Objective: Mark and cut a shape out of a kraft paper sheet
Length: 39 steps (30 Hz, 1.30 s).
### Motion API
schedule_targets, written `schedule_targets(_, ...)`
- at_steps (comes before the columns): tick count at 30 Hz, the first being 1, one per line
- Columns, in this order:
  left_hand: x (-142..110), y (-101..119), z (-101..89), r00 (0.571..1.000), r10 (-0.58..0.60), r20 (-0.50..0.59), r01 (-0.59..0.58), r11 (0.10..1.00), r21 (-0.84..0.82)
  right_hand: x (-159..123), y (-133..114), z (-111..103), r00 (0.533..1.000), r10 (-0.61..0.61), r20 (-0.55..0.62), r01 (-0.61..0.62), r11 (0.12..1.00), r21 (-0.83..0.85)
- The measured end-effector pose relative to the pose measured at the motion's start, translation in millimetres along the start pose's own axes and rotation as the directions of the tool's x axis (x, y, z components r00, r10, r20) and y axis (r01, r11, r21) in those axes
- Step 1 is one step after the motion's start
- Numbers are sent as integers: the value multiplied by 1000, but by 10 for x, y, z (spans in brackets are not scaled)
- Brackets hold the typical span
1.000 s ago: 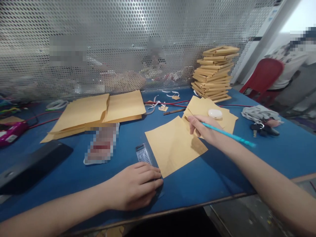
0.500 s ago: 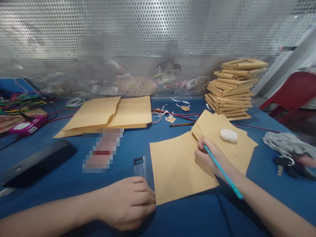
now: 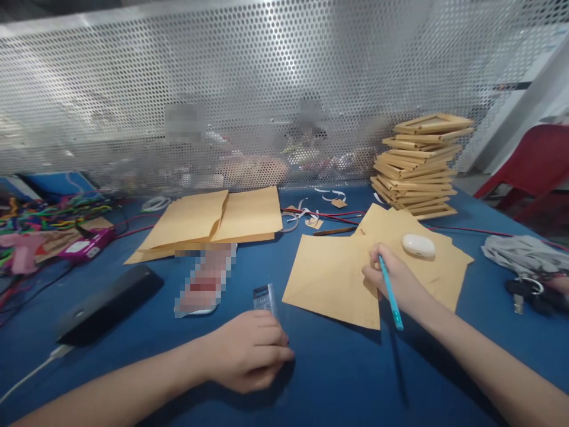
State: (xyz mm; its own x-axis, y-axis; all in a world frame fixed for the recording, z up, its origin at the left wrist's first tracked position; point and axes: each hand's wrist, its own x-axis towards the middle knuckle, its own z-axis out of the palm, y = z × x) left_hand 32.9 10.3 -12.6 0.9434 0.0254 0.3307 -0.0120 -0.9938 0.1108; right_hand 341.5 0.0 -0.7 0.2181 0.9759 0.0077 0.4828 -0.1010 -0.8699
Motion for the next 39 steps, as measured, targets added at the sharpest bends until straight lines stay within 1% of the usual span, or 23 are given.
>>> schedule_targets(3, -23, 15, 7, 1000, -13, 5, 13, 1000, 10, -21, -64, 18, 1000, 3, 25, -1, 998, -60)
schedule_targets(5, -30, 33, 13, 999, -33, -6, 33, 999, -6, -48, -114, 15, 1000, 15, 16, -14, 995, -101)
schedule_targets(7, -33, 55, 21, 999, -36, -9, 36, 999, -20, -76, -153, -6, 999, 3, 49, 1, 995, -98)
schedule_targets(9, -35, 78, 31, 999, -39, -20, 39, 999, -38, -96, -169, -51, 998, -18, 67, 23, 997, -76)
schedule_targets(10, -36, 90, 37, 999, -40, -27, 39, 998, -46, -102, -168, -82, 994, -24, 105, 33, 996, -85)
schedule_targets(16, -43, 129, 58, 996, -44, -83, 40, 998, -52, -87, -82, -310, 965, -23, 260, 74, 979, -190)
schedule_targets(20, -62, 112, 59, 995, -44, -94, 38, 998, -58, -94, -74, -380, 958, -2, 288, 86, 956, -281)
schedule_targets(23, -73, 106, 53, 994, -43, -99, 37, 997, -62, -96, -101, -394, 965, -47, 256, 139, 925, -354)
schedule_targets(27, -67, 100, 42, 990, -77, -121, 72, 996, -45, -61, -130, -400, 967, -203, 153, 254, 827, -503)
schedule_targets(29, -60, 88, 40, 984, -114, -137, 111, 993, -28, -52, -159, -393, 963, -251, 94, 261, 795, -548)
schedule_targets(33, -50, 61, 38, 977, -173, -128, 174, 985, -7, -76, -250, -367, 959, -285, -2, 233, 789, -568)
schedule_targets(36, -48, 58, 39, 977, -186, -107, 188, 982, 10, -67, -255, -362, 961, -276, -17, 222, 806, -548)
schedule_targets(39, -45, 64, 46, 979, -182, -96, 185, 982, 25, -12, -187, -379, 967, -253, -17, 210, 837, -505)
